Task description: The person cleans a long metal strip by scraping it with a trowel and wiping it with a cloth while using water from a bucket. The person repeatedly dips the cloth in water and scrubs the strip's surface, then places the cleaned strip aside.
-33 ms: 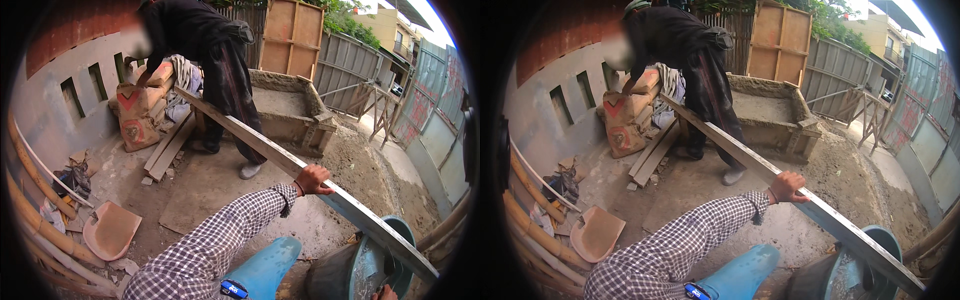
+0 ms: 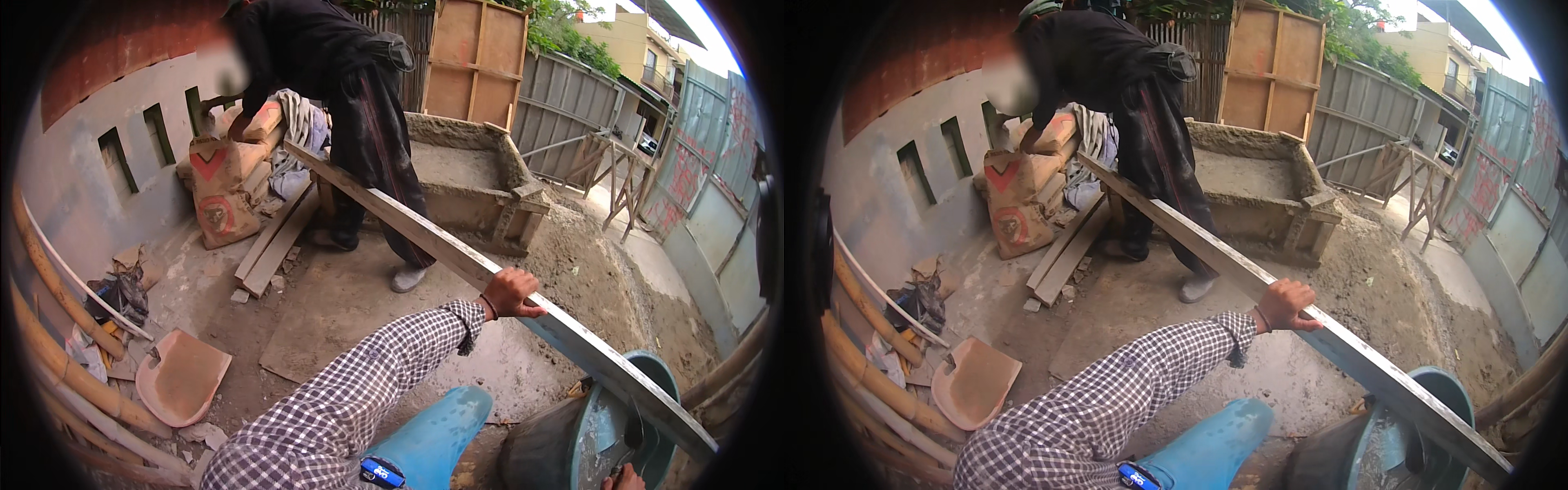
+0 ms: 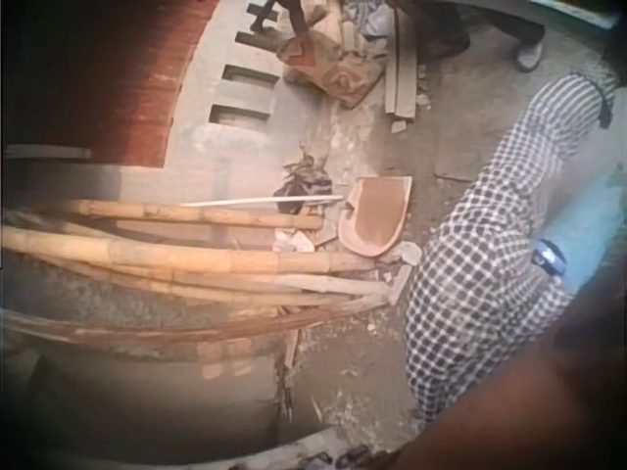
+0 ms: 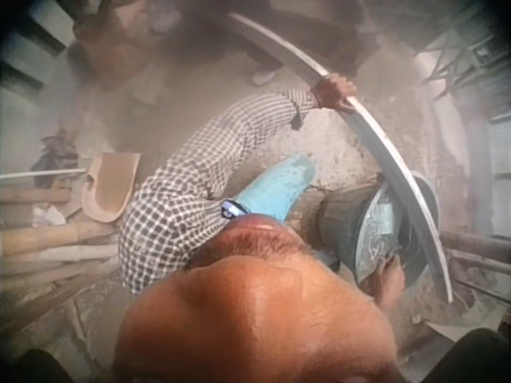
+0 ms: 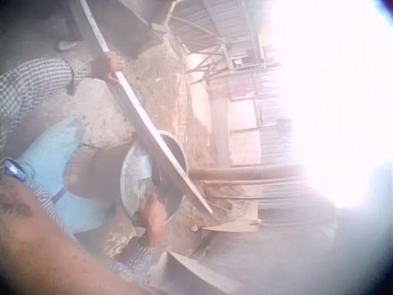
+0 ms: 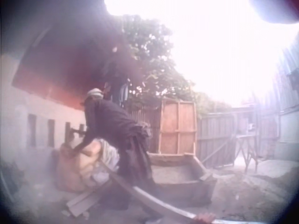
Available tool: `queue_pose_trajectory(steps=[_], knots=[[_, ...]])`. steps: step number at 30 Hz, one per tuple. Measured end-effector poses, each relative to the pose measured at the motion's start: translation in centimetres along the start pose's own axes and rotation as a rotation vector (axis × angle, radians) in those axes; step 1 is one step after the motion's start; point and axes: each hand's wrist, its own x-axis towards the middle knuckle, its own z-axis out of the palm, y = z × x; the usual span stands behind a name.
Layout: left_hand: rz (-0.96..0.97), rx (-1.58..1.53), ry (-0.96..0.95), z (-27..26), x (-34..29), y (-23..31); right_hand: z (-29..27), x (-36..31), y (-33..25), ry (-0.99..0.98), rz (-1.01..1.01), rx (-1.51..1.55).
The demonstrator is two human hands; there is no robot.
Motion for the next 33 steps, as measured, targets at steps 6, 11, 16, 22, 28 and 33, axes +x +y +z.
queue_pose_trajectory(steps=[6, 11, 16, 22, 28, 33], knots=[[0.001, -0.022, -0.01, 0.3, 0.8, -0.4, 7.6, 1.4, -10.5, 0.029, -0.211, 0.345], [0.04, -0.008, 0.031, 0.2, 1.4, -0.2, 22.9, 11.1, -15.0, -0.016, -0.31, 0.455], [-0.036, -0.027, -0.122, -0.6, -0.7, -1.2, 40.1, 20.7, -20.7, -0.252, -0.208, 0.439], [0.066, -0.02, -0.002, 0.3, 2.3, -0.5, 55.3, 22.0, -22.2, -0.32, 0.041, 0.499], [0.036, -0.027, -0.072, 2.0, 0.5, -1.2, 38.0, 17.8, -19.7, 0.028, 0.105, 1.157], [0.041, -0.009, -0.09, 1.1, 0.0, -1.6, 22.6, 10.1, -13.9, 0.33, -0.41, 0.835]])
